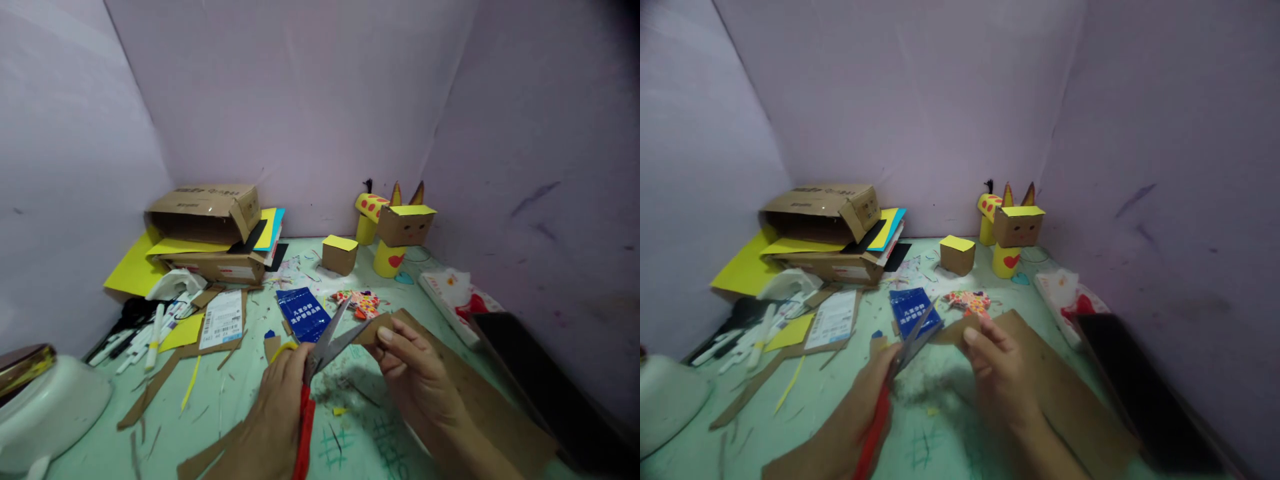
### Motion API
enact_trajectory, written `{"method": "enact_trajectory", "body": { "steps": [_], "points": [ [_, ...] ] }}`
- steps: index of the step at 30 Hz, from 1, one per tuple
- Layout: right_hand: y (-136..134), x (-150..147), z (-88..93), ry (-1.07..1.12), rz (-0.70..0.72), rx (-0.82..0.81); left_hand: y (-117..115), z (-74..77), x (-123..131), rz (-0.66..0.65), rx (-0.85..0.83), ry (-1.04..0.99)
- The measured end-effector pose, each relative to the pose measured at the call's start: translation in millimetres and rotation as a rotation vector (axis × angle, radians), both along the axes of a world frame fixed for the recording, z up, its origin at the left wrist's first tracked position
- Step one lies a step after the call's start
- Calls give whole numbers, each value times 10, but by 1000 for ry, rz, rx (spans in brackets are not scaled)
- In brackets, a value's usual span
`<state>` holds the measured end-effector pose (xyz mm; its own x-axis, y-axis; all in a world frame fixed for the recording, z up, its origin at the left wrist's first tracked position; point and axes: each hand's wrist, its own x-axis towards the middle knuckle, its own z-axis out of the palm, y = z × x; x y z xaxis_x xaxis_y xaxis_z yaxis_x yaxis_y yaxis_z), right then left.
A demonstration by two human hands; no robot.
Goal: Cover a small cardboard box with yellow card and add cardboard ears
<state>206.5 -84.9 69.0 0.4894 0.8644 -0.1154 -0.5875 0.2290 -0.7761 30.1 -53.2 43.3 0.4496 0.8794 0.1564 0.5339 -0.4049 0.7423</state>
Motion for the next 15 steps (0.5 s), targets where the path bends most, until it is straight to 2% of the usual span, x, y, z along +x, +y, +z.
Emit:
{"method": "enact_trajectory", "body": {
  "steps": [4, 7, 15],
  "points": [
    [-26, 57, -25, -164, -100, -20, -47, 204, -93, -113, 14, 54],
    [-50, 77, -17, -272, -99, -22, -62, 358, -159, -173, 7, 137],
    [-75, 94, 18, -422, -60, 23, -64, 421, -140, -211, 16, 219]
  ]
}}
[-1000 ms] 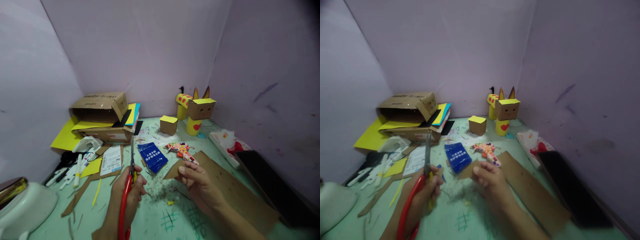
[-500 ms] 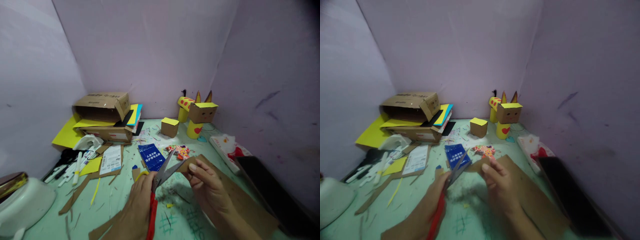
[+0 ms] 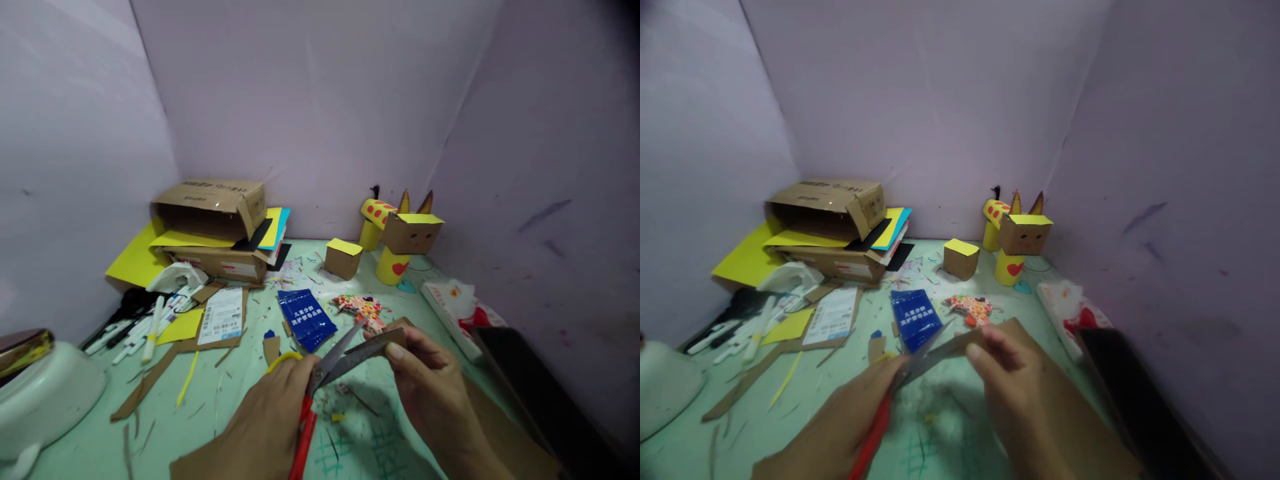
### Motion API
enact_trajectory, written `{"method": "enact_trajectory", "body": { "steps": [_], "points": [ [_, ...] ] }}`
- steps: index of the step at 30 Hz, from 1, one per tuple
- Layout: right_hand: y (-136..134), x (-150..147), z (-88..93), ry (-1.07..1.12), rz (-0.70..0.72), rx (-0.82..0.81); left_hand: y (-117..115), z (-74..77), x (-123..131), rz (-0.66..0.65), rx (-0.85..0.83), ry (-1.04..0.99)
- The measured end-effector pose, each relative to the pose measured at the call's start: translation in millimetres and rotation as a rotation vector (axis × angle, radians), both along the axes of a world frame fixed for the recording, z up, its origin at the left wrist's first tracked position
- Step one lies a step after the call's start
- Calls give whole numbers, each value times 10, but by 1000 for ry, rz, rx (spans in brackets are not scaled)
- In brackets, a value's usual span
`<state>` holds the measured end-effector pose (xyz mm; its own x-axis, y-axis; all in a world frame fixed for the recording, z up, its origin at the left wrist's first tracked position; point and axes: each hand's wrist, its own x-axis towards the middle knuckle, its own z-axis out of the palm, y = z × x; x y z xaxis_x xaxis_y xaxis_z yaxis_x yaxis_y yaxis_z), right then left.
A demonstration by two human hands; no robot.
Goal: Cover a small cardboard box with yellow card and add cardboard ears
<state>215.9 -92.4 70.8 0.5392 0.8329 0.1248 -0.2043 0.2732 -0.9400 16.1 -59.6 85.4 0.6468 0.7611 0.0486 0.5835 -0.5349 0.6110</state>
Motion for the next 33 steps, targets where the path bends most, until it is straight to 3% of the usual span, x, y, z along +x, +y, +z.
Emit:
{"method": "enact_trajectory", "body": {
  "steps": [11, 18, 26, 33],
  "points": [
    [-11, 19, -25, 3, 63, 69, 21, -72, -23, 13, 43, 11],
    [-6, 20, -20, -39, 72, 79, 21, 68, -53, -24, 11, 29],
    [-25, 33, -65, -64, 139, 102, 15, 84, -31, -8, 51, 82],
    [-27, 12, -35, -5, 105, 100, 14, 141, -21, -12, 59, 106]
  ]
}}
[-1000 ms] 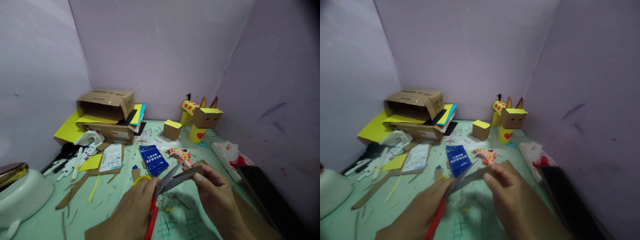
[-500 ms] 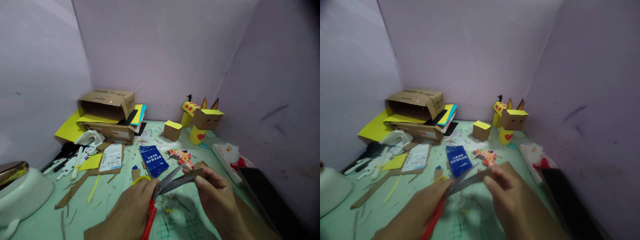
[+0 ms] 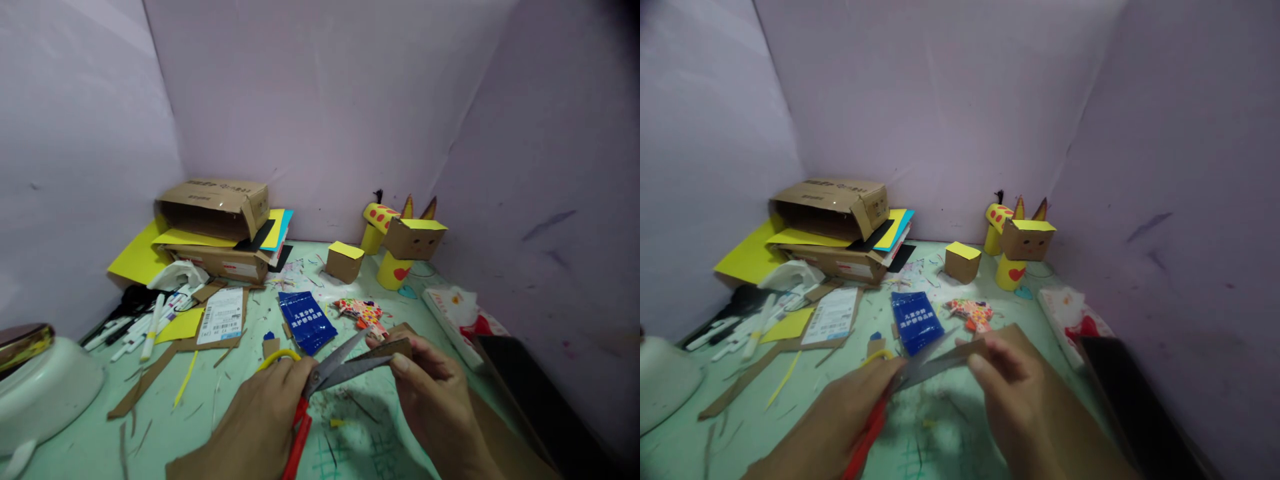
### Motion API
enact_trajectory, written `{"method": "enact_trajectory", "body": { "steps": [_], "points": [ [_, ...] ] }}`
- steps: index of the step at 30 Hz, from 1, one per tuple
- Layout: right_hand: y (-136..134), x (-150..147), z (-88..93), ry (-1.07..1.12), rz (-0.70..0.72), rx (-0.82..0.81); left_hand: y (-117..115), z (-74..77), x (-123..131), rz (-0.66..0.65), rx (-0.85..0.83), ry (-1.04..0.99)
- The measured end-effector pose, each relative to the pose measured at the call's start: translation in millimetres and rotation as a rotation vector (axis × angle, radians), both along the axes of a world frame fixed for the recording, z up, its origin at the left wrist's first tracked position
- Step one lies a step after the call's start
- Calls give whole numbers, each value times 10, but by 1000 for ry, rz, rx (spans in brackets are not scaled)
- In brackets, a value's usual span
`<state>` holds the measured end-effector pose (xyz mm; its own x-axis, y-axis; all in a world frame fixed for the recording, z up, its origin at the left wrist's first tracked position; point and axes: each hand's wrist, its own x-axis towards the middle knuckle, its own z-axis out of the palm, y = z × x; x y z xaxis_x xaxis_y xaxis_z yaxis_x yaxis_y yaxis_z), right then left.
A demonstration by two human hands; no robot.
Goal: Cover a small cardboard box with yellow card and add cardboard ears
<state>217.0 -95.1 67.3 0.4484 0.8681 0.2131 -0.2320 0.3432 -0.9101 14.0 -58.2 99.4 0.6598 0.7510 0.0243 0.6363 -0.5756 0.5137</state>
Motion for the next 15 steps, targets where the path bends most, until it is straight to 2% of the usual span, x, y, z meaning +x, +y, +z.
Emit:
{"method": "enact_trajectory", "body": {
  "steps": [6, 15],
  "points": [
    [-2, 6, 9, 3, -1, -1, -5, 24, 0, 12, -15, 0],
    [25, 6, -22, 5, -25, 12, 15, -26, -40, -3, -39, 1]
  ]
}}
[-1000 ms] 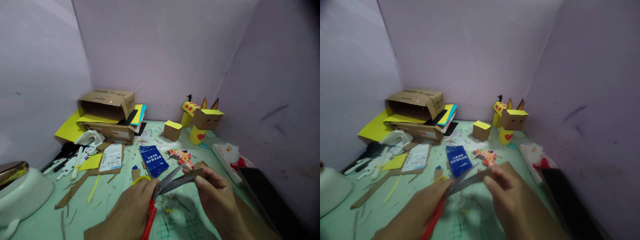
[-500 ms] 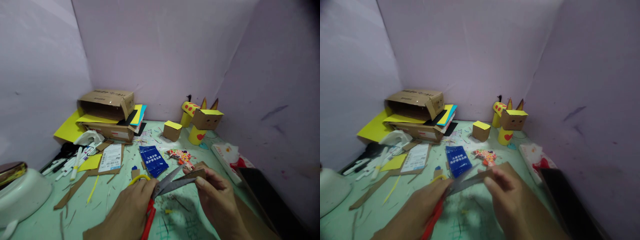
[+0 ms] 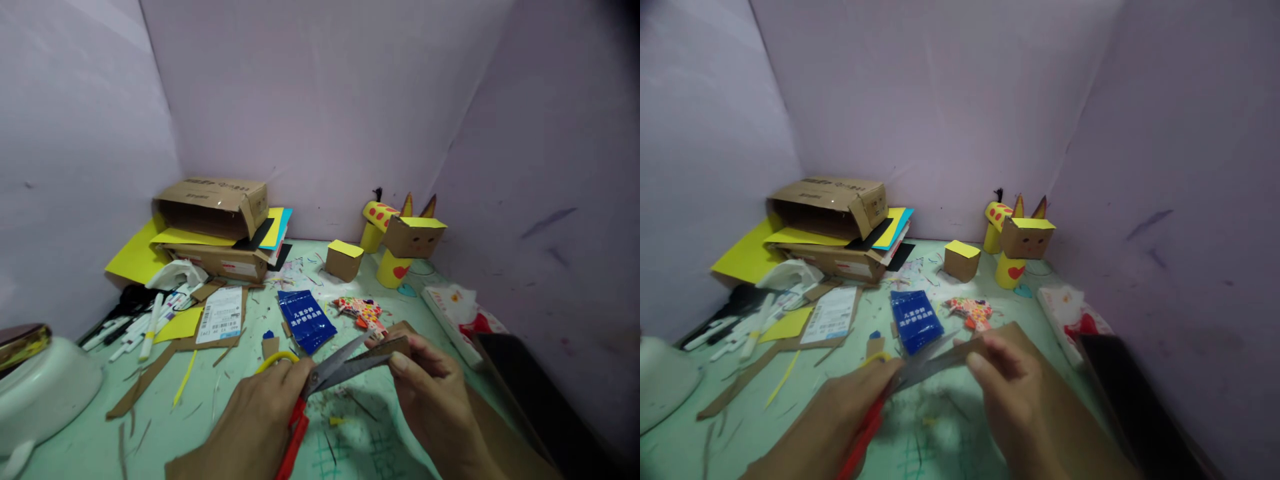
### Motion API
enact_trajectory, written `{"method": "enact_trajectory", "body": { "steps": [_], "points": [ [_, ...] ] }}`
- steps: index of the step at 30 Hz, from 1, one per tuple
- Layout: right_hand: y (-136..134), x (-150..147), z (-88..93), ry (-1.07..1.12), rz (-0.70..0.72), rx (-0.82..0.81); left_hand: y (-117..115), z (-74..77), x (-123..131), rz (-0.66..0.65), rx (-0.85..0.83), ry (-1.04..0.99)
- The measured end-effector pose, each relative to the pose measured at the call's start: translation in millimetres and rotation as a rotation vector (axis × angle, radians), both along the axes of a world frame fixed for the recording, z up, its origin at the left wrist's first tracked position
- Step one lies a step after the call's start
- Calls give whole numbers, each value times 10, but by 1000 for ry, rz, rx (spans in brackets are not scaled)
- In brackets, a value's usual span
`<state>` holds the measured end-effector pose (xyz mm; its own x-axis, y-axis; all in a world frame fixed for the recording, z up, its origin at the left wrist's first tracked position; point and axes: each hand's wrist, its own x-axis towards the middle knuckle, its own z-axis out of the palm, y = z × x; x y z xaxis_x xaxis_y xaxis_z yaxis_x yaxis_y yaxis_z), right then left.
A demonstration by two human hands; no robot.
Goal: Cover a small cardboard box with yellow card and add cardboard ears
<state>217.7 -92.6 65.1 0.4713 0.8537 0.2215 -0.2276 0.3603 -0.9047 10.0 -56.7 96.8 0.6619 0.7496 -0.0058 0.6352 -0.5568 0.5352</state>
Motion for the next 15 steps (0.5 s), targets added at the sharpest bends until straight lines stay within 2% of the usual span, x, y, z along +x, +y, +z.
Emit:
{"method": "enact_trajectory", "body": {
  "steps": [5, 10, 15],
  "points": [
    [-18, 8, -14, 18, 52, -21, -10, -28, -5, 14, 34, 64],
    [-12, -15, 12, 86, 58, -26, -9, -126, -8, 36, 93, 68],
    [-6, -28, 10, 145, 11, -54, 2, -148, -19, 2, 99, 54]
  ]
}}
